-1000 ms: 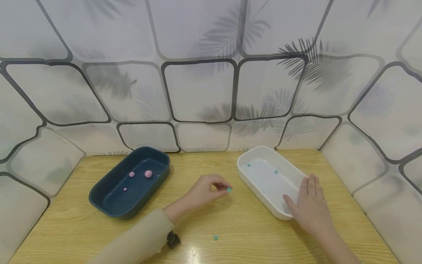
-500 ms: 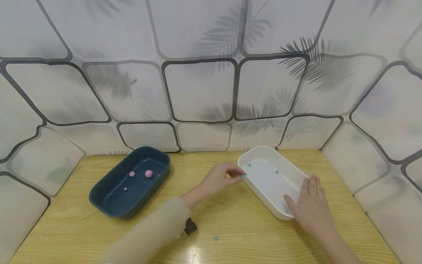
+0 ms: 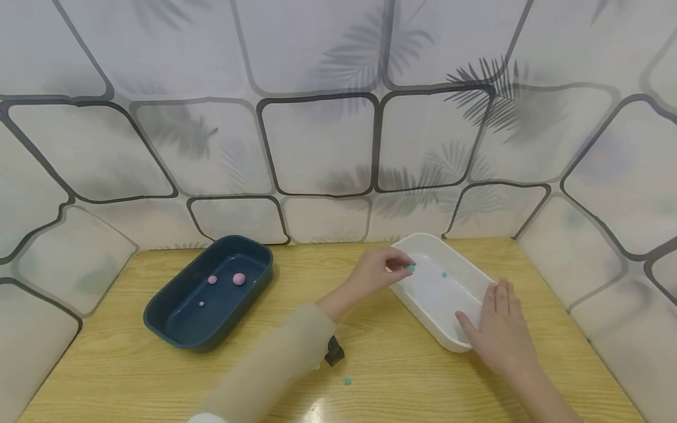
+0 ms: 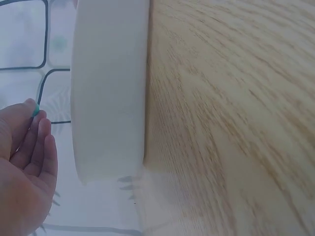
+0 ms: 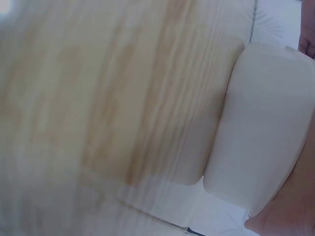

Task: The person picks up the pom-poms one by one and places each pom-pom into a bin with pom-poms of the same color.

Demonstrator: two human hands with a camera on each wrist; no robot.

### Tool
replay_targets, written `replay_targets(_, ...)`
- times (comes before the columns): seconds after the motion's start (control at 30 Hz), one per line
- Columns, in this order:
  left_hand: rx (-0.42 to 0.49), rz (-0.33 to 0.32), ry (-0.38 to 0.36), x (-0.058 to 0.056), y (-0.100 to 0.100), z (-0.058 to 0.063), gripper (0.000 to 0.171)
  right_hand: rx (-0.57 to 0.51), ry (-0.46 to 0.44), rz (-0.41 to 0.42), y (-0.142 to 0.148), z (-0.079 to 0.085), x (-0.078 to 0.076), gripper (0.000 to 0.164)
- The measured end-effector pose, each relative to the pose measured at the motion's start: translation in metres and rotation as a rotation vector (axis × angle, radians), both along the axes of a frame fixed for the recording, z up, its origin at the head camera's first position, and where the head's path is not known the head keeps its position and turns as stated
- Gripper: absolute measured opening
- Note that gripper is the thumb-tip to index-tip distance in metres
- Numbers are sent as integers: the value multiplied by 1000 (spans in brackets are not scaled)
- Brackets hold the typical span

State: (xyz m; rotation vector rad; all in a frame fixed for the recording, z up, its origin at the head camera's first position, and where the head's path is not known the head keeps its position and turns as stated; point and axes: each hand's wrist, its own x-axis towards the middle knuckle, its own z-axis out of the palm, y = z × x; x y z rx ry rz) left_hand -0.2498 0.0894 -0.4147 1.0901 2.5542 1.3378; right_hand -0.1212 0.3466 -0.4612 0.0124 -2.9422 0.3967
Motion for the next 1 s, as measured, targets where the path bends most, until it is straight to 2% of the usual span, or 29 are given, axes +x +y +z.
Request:
replay_targets(0.23, 23, 11, -49, -8, 12, -4, 16, -1, 12, -1, -1, 0, -1, 95)
replay_targets(0.5, 94, 40, -165, -14, 20, -6, 15, -4, 1, -2, -2, 1, -1, 95)
replay_targets(0.63, 104, 47, -180, -17, 26, -8, 16, -2, -3, -5, -1, 2, -1, 95)
replay_targets(1.0, 39, 92, -176, -21, 34, -14, 16, 1, 7, 2, 0, 0, 0, 94)
